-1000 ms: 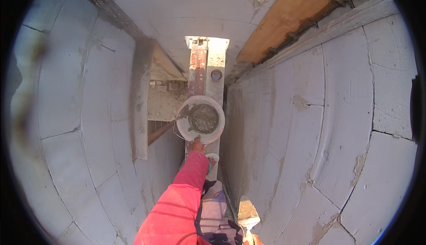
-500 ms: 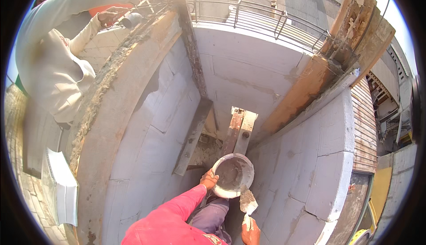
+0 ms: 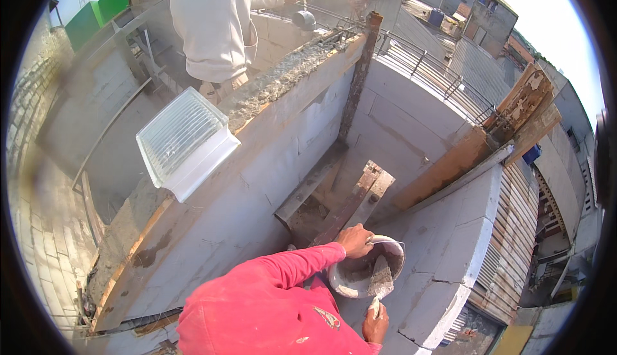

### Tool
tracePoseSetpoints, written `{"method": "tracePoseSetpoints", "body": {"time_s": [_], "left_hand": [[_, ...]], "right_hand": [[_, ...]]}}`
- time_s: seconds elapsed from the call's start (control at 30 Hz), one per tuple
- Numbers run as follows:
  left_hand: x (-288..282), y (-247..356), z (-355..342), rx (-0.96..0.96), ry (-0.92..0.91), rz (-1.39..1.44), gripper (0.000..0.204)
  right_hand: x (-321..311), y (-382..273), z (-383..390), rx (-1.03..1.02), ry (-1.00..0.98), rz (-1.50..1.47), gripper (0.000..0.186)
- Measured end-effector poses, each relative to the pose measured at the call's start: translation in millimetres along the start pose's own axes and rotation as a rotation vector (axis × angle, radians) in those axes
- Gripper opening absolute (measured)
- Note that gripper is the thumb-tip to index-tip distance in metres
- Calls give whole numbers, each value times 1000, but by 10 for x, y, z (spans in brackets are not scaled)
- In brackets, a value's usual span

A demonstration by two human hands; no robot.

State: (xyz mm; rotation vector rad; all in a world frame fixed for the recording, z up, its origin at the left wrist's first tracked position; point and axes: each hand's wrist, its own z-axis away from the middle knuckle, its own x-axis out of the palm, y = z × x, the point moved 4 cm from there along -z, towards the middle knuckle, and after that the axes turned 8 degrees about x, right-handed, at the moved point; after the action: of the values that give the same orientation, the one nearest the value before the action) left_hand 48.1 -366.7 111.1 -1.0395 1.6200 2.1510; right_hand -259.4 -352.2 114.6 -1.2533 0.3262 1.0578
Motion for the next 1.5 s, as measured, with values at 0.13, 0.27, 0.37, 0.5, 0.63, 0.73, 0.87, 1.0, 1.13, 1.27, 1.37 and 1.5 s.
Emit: {"method": "tracePoseSetpoints", "body": {"time_s": [0.13, 0.27, 0.37, 0.5, 0.63, 0.73, 0.87, 1.0, 1.13, 1.27, 1.37, 1.5], "left_hand": [[105, 341, 114, 266, 56, 108, 38], [-89, 644, 244, 332, 36, 181, 43], [-389, 902, 382, 323, 38, 556, 55], [-590, 1246, 451, 257, 17, 873, 55], [-711, 1441, 471, 273, -25, 1090, 57], [-877, 1797, 526, 356, -15, 1119, 57], [-1096, 2224, 548, 482, -65, 1052, 60], [-1138, 2764, 450, 667, -114, 983, 60], [-1071, 3183, 162, 795, -275, 1060, 55], [-1005, 3562, 67, 873, -434, 1046, 44], [-797, 3896, 188, 1209, -475, 838, 33], [-549, 4345, 565, 1431, -717, 859, 29]], "right_hand": [[-156, 148, 347, 59, 10, -56, 35], [-263, 471, 443, -60, 97, -113, 27], [-568, -42, 584, -8, 61, -164, 29], [-1035, -551, 693, -91, 145, -68, 27], [-1481, -991, 835, -128, 283, 120, 26], [-1648, -1039, 917, -164, 411, 237, 27], [-1743, -1366, 966, -126, 548, 472, 30], [-1781, -1563, 935, -72, 595, 538, 36], [-1998, -1793, 1066, -42, 689, 372, 37], [-2256, -1815, 1384, 208, 955, 468, 29], [-2143, -1792, 1693, 388, 1087, 440, 18], [-2066, -1806, 2312, 540, 1074, 138, 23]]}}
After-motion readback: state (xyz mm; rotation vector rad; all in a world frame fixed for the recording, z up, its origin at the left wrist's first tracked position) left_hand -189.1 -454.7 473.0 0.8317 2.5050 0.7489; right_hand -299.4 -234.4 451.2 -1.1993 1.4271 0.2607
